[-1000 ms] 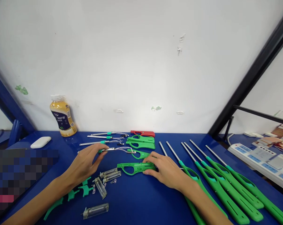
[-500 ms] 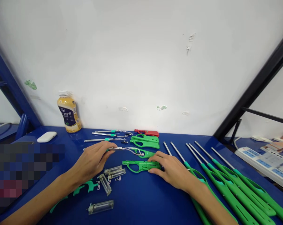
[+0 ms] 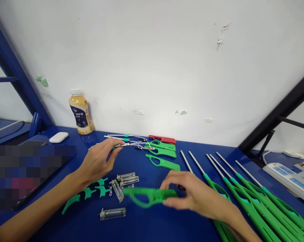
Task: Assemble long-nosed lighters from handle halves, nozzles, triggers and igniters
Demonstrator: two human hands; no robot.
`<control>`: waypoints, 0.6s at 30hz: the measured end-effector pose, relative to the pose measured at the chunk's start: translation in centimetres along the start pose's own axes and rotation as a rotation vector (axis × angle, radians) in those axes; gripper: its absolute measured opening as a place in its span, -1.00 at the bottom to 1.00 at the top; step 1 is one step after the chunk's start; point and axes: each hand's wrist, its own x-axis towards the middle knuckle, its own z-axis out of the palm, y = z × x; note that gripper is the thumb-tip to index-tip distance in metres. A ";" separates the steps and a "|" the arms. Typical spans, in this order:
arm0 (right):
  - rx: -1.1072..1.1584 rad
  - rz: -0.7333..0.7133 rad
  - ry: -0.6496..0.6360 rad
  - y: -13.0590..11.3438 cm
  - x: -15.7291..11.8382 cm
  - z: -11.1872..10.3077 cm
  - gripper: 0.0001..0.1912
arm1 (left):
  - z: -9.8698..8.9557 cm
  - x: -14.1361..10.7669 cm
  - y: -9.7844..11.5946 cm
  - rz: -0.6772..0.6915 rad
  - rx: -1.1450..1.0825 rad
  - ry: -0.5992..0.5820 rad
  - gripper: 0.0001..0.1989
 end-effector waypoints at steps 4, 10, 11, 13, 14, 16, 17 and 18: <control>-0.054 -0.121 -0.099 -3.4 -0.2 3.0 -0.64 | -0.4 0.2 -0.1 0.008 0.040 0.003 -0.66; -0.314 -0.213 0.011 -3.7 0.8 6.5 -0.60 | -0.6 0.2 0.2 0.013 0.069 -0.024 -0.67; -0.345 -0.218 0.037 -3.4 1.2 6.5 -0.61 | -0.6 0.2 0.3 0.012 0.070 -0.030 -0.66; -0.396 -0.217 0.084 -2.7 2.0 6.3 -0.68 | -0.5 0.1 0.3 0.013 0.065 -0.047 -0.66; -0.417 -0.218 0.100 -2.3 2.3 6.1 -0.69 | -0.4 0.0 0.4 0.015 0.060 -0.059 -0.67; -0.457 -0.230 0.125 -1.8 2.8 5.7 -0.69 | -0.2 -0.1 0.5 0.023 0.050 -0.085 -0.67; -0.475 -0.242 0.135 -1.7 3.0 5.5 -0.70 | -0.1 -0.1 0.6 0.026 0.046 -0.098 -0.68; -0.492 -0.258 0.146 -1.7 3.0 5.3 -0.73 | 0.0 -0.1 0.7 0.027 0.044 -0.109 -0.68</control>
